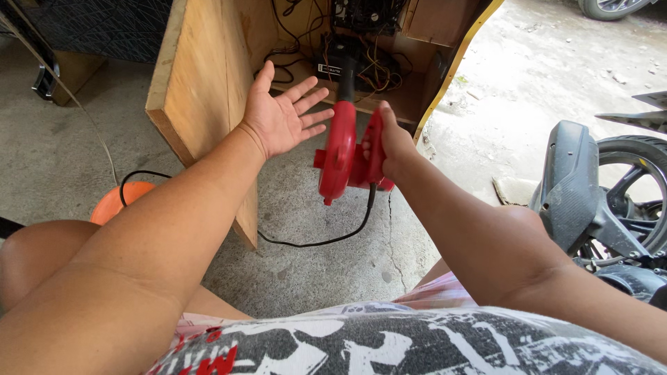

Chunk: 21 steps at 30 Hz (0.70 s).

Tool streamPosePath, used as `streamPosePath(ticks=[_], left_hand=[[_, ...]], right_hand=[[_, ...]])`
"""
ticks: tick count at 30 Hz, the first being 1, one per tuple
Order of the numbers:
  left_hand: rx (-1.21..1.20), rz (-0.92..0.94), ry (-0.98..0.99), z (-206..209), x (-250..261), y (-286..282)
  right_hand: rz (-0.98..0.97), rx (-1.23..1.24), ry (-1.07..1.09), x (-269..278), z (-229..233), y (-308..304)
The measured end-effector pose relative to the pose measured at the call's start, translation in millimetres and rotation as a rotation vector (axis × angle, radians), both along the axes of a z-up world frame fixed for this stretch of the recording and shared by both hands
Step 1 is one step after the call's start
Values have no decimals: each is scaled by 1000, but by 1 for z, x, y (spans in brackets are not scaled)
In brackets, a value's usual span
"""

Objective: The person assembles a cabinet by attaching a side panel and securing it with a padlock. They then use a red electric sander to smooth the edges of the cabinet and place a black pouch inside.

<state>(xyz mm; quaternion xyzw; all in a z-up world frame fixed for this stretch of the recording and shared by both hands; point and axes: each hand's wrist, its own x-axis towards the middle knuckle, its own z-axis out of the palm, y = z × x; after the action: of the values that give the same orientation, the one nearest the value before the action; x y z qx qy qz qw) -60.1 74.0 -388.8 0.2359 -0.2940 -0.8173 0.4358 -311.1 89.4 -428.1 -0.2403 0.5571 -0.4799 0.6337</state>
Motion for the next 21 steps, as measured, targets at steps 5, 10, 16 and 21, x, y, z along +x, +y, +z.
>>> streamPosePath(ticks=[5,10,16,21], left_hand=[[-13,64,125,4,9,8],[-43,78,223,13,19,18],[-34,85,233,16,27,22],[-52,124,194,15,27,24]], right_hand=[[141,-120,116,29,22,0],[219,-136,164,47,50,0],[234,-112,191,54,52,-2],[216,-40,175,52,35,-1]])
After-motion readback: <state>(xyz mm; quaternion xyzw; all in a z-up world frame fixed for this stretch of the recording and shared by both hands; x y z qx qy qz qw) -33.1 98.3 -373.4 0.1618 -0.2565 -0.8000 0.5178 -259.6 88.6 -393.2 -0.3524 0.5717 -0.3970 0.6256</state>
